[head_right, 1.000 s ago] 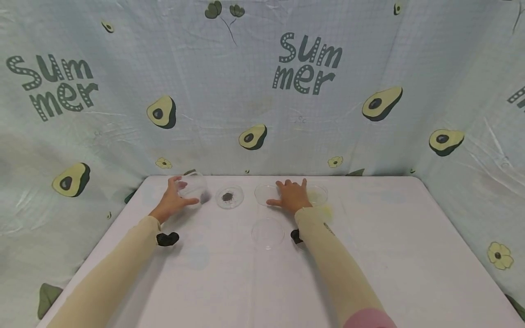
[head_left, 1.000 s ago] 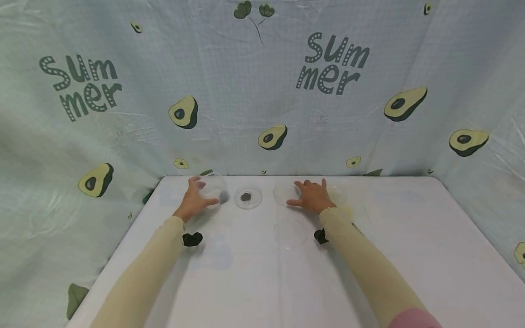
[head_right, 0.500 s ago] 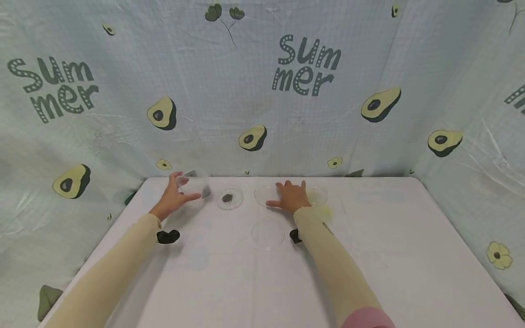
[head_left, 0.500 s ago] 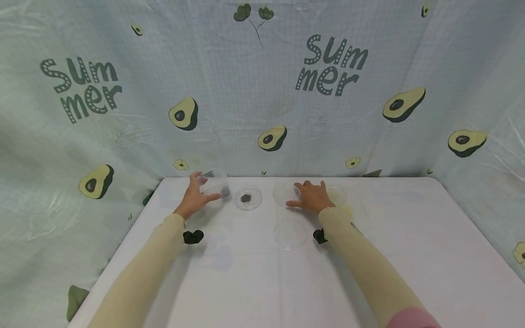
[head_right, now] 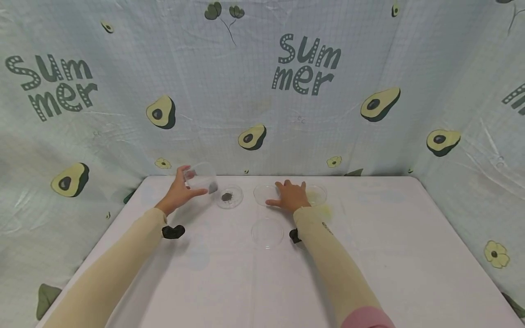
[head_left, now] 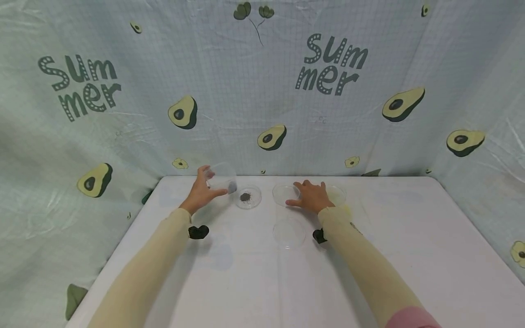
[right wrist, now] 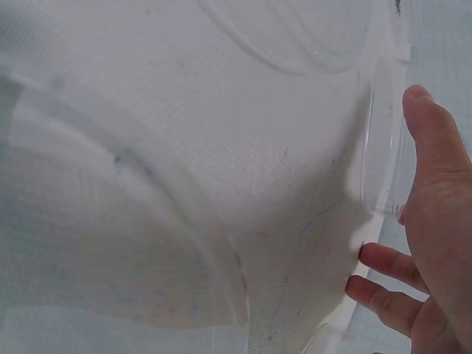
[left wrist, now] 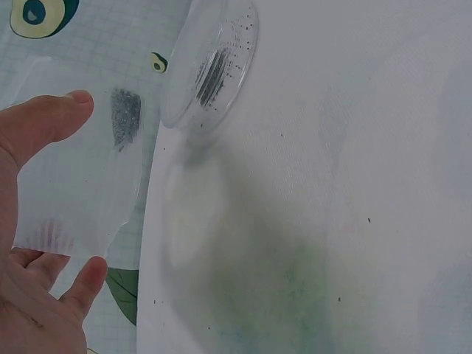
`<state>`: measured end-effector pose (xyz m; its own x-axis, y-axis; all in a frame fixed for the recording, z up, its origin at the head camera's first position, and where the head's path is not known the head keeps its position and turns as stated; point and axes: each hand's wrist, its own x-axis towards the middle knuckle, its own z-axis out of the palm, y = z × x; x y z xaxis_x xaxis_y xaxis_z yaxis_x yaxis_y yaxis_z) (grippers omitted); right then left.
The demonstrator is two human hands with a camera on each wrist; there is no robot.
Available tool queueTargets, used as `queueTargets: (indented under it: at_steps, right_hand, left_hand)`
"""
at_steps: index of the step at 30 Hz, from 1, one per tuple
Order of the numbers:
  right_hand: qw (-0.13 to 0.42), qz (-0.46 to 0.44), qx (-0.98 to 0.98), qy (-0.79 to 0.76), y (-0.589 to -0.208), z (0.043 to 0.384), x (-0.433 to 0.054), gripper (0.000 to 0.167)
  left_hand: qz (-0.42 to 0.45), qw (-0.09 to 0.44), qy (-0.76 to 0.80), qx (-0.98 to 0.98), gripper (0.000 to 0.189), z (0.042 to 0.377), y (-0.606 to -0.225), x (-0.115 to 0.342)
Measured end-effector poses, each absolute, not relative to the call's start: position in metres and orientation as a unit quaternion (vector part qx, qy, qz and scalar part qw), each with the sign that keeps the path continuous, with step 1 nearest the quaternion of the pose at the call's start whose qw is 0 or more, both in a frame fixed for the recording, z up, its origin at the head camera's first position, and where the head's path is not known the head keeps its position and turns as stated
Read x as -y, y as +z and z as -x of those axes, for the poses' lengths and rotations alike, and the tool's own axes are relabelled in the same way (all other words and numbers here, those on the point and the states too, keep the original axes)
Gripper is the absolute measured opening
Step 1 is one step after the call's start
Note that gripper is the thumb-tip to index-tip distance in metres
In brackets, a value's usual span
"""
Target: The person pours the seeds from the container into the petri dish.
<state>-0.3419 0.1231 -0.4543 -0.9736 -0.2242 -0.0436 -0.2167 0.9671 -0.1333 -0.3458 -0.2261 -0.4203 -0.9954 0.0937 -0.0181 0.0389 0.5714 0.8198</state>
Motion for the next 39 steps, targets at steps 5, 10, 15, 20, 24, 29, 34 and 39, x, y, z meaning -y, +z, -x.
queueTargets:
  at_steps: [5, 10, 15, 20, 24, 29, 34, 39]
  right_hand:
    - [0.029, 0.113, -0.991, -0.060, -0.453, 0.342, -0.123, 0.084]
    - [0.030, 0.114, -0.991, -0.056, -0.453, 0.342, -0.123, 0.084]
    - [0.029, 0.116, -0.991, -0.056, -0.452, 0.341, -0.124, 0.084]
    - [0.028, 0.116, -0.991, -0.053, -0.452, 0.340, -0.124, 0.084]
    - [0.030, 0.112, -0.992, -0.052, -0.453, 0.341, -0.123, 0.084]
    - [0.032, 0.106, -0.992, -0.052, -0.454, 0.341, -0.123, 0.084]
    - [0.030, 0.107, -0.993, -0.051, -0.455, 0.340, -0.123, 0.084]
    - [0.032, 0.107, -0.992, -0.056, -0.456, 0.340, -0.123, 0.085]
  left_hand:
    - [-0.046, 0.022, 0.456, -0.888, 0.103, 0.348, -0.419, 0.216]
    - [-0.057, 0.017, 0.456, -0.888, 0.103, 0.349, -0.417, 0.206]
    - [-0.060, 0.025, 0.454, -0.889, 0.102, 0.350, -0.416, 0.197]
    - [-0.063, 0.029, 0.453, -0.889, 0.101, 0.351, -0.417, 0.189]
    - [-0.075, 0.029, 0.451, -0.889, 0.101, 0.350, -0.415, 0.182]
    - [-0.092, 0.030, 0.449, -0.888, 0.099, 0.350, -0.413, 0.173]
    - [-0.104, 0.034, 0.444, -0.889, 0.100, 0.348, -0.413, 0.164]
    - [-0.110, 0.038, 0.440, -0.890, 0.101, 0.346, -0.413, 0.157]
